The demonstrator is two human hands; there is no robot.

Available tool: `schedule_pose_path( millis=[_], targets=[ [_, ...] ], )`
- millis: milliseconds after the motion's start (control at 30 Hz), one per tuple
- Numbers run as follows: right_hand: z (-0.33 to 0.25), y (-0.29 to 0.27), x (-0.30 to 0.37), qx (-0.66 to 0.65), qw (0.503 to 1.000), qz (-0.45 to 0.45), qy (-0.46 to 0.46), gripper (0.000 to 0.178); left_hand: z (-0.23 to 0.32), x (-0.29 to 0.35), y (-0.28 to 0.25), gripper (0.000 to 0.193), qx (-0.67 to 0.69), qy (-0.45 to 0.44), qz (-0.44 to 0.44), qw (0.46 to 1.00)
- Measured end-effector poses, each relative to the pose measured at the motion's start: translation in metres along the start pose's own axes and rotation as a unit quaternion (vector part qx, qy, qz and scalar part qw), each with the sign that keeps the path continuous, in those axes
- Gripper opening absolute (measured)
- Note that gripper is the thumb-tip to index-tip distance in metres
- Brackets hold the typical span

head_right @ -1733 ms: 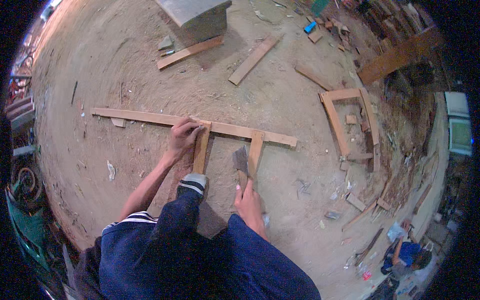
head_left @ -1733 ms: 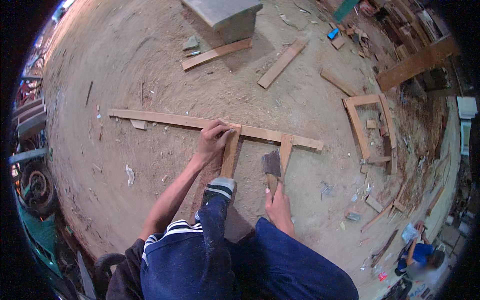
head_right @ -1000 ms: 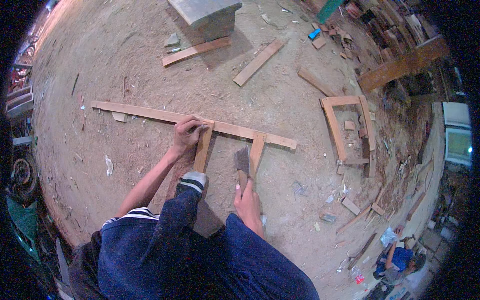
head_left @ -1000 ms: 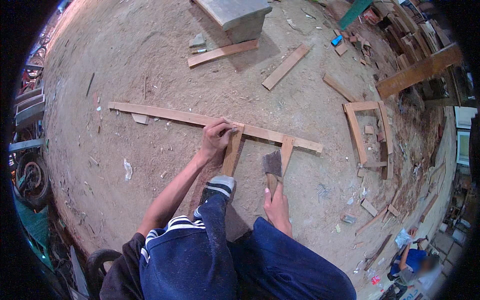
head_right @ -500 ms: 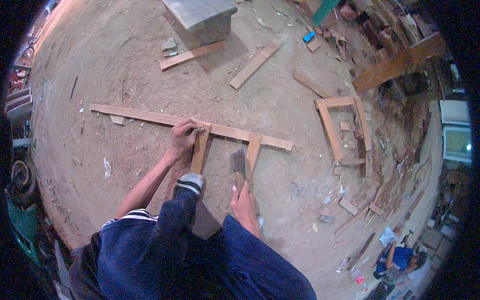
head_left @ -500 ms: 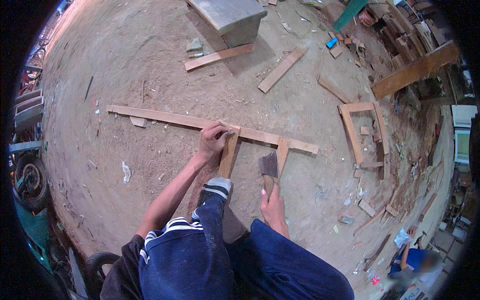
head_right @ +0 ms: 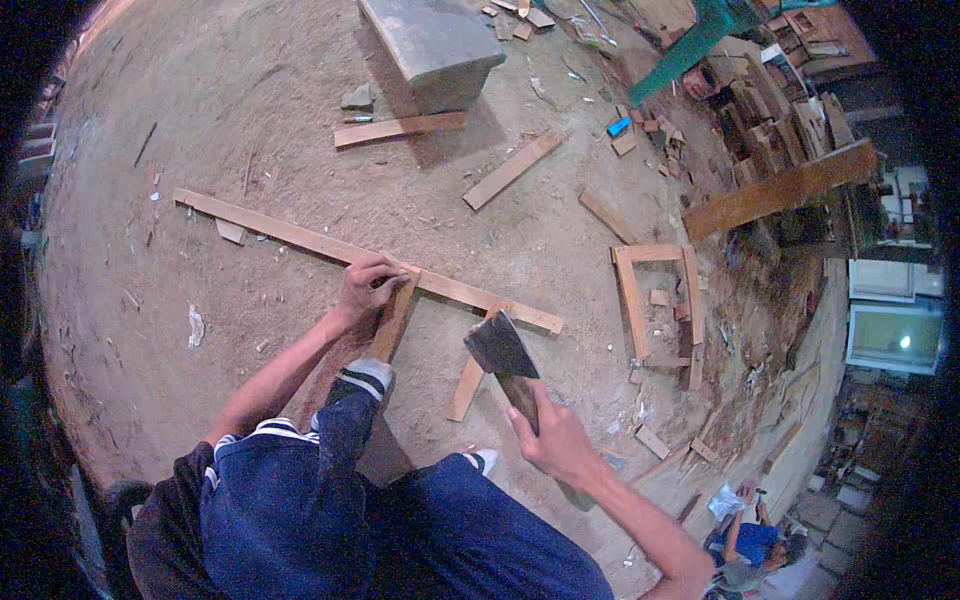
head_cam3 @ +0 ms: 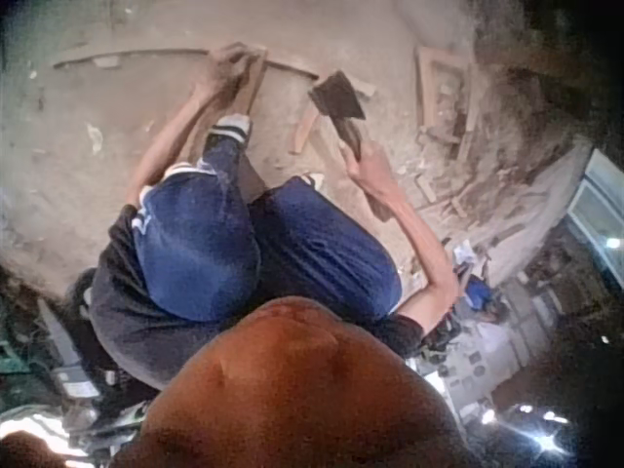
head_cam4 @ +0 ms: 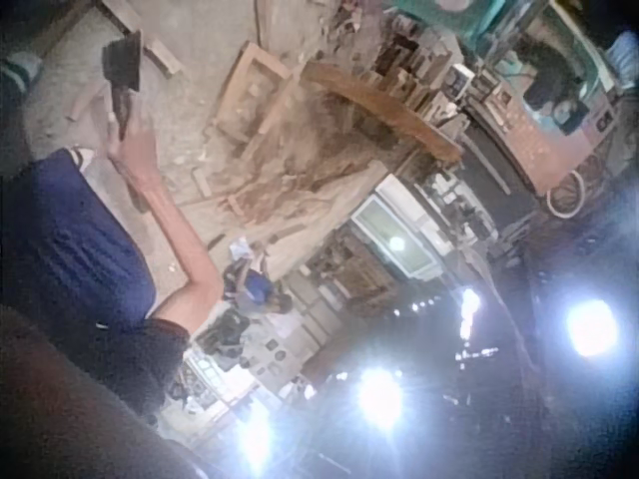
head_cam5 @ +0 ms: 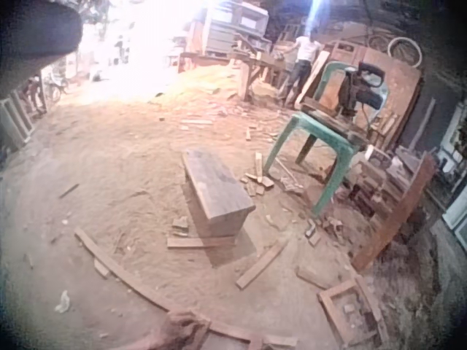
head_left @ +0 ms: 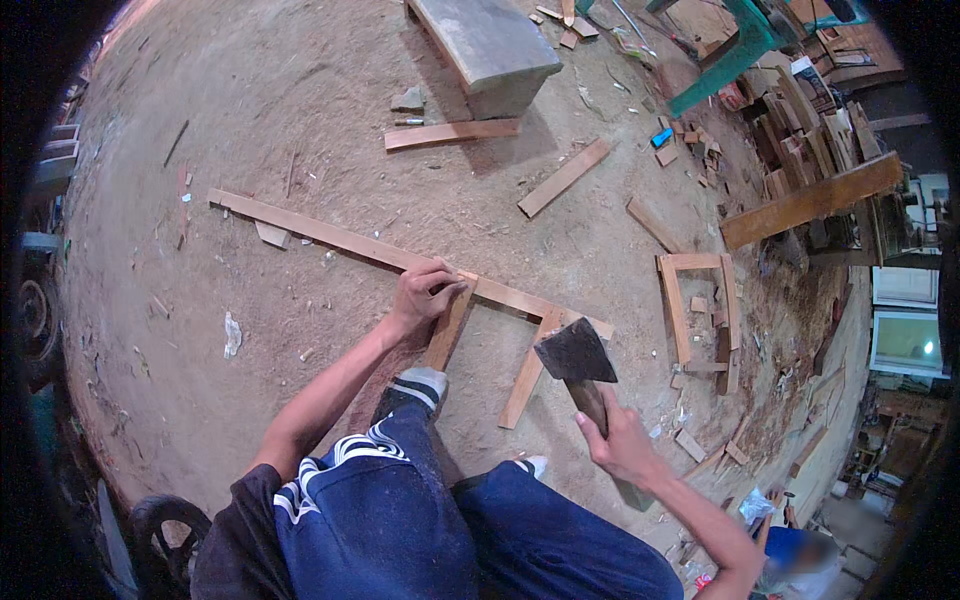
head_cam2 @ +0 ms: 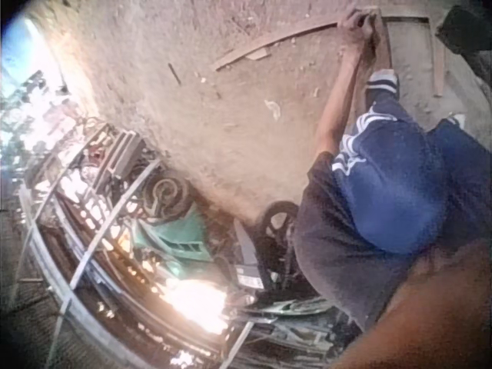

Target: The person aligns wooden boards on the ground to form a structure, using their hands to position them. They use a hatchet to tap pieces into place and adjust the fit by hand.

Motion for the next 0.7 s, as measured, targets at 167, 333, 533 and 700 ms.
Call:
schedule_pose_path(
  millis=[167, 333, 533, 700],
  targets=[
    [-0.004, 0.002, -0.036, 0.004, 0.999, -0.043, -0.02, 0.045, 0.007, -0.003, 0.004, 0.011, -0.001, 0.016, -0.011, 1.0],
    [-0.009, 0.039, -0.09, -0.008, 0.993, 0.046, -0.108, 0.042, 0.011, -0.003, 0.0, 0.012, -0.019, 0.037, 0.002, 0.999],
    [-0.006, 0.078, -0.138, 0.043, 0.985, 0.067, -0.155, 0.042, 0.006, 0.0, -0.001, 0.014, -0.007, 0.017, 0.003, 1.0],
    [-0.007, 0.091, -0.14, 0.086, 0.978, 0.087, -0.171, 0.041, 0.005, 0.0, -0.001, 0.013, -0.013, -0.004, -0.006, 1.0]
  ],
)
Point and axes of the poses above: each hand's wrist, its own x-axis away from the middle knuckle, its own y-axis out of the palm, z = x × y, the point moved 10 cm from there along -x, towards the middle knuckle, and after that the axes turned 7 degrees about -y, right-handed, at the moved point
